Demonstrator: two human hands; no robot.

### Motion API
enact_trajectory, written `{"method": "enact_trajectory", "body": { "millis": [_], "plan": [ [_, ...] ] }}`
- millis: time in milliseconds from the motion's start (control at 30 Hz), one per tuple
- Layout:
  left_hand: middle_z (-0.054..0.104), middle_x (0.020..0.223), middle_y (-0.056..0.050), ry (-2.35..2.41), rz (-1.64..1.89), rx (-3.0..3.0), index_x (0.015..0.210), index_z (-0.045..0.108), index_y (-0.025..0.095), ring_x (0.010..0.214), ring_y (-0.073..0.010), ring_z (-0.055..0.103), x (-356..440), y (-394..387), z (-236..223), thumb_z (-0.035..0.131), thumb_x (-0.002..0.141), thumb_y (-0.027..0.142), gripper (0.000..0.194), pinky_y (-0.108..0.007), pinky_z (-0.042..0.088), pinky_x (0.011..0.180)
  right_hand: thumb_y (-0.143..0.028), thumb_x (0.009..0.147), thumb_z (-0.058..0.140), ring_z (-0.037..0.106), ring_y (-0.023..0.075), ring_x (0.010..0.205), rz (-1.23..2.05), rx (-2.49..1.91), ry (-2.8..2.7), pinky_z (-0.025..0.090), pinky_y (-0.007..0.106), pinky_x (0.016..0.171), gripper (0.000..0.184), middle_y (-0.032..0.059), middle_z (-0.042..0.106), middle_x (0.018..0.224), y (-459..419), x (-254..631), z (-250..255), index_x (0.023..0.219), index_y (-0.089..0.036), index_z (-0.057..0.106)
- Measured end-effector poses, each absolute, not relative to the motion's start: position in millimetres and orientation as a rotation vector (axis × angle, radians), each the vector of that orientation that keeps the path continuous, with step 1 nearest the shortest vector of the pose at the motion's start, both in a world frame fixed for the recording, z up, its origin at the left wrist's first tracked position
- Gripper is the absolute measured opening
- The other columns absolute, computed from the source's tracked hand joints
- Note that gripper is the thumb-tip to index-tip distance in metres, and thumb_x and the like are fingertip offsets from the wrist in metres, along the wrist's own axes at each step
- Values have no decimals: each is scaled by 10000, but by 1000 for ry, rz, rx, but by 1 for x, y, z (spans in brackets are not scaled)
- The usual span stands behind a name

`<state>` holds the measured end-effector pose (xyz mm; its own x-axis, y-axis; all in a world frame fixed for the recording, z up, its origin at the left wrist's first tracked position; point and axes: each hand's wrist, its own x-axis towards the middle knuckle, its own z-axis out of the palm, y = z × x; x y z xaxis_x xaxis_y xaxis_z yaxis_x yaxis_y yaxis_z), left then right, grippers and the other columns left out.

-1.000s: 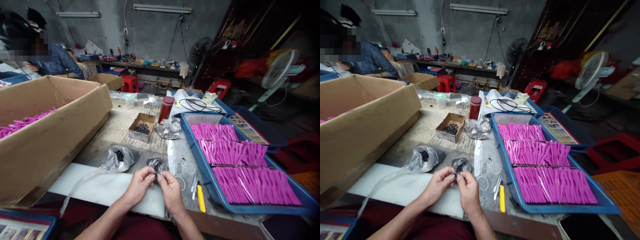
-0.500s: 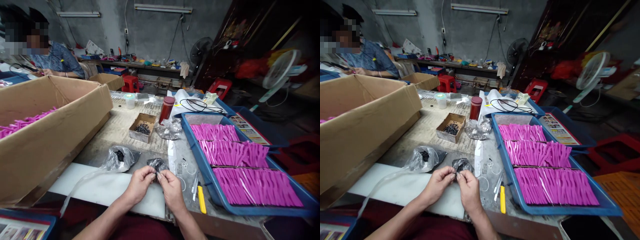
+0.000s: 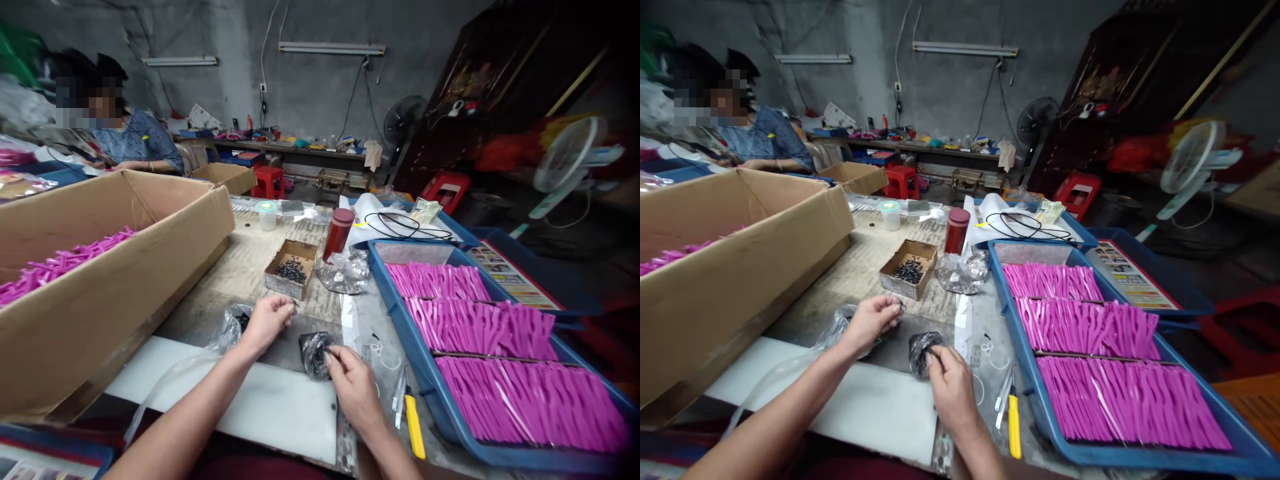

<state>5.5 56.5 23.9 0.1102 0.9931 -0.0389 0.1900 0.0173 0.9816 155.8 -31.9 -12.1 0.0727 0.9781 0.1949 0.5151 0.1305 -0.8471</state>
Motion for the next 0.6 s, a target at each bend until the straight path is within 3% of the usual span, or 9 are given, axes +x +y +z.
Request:
{"method": "enact_trajectory", "body": {
  "millis": [167, 267, 367, 600],
  "plan": [
    [476, 427, 49, 1348, 1091, 1479, 628, 548, 119, 374, -71, 425, 9, 121, 38, 504, 602, 165, 69, -182, 316, 404, -188, 768, 386, 497, 168, 702, 396, -1565, -1878, 362, 269, 638, 177, 40, 543, 688, -22, 155, -17, 774, -165, 562],
    [566, 559, 13, 1392, 1140, 1577, 741, 581, 133, 523, -111, 506, 6, 131, 47, 529, 582, 134, 167, -206, 363, 516, -152, 756, 390, 491, 168, 692, 279, -1610, -1994, 350, 272, 637, 177, 42, 534, 678, -21, 152, -22, 738, -167, 565],
    [605, 664, -2, 1421, 1133, 1695, 718, 602, 171, 663, -148, 526, -10, 110, 53, 540, 598, 165, 135, -223, 355, 613, -132, 740, 409, 490, 168, 689, 215, -1665, -2075, 334, 270, 631, 169, 42, 537, 683, -22, 152, -24, 703, -178, 568],
    [587, 614, -17, 1597, 335, 2328, 642, 581, 189, 597, -149, 521, -66, 50, 33, 397, 729, 205, 204, -221, 316, 534, -139, 705, 481, 496, 197, 739, 170, -1787, -2213, 279, 292, 645, 115, 44, 568, 748, -17, 149, -22, 725, -200, 577]
  ]
}}
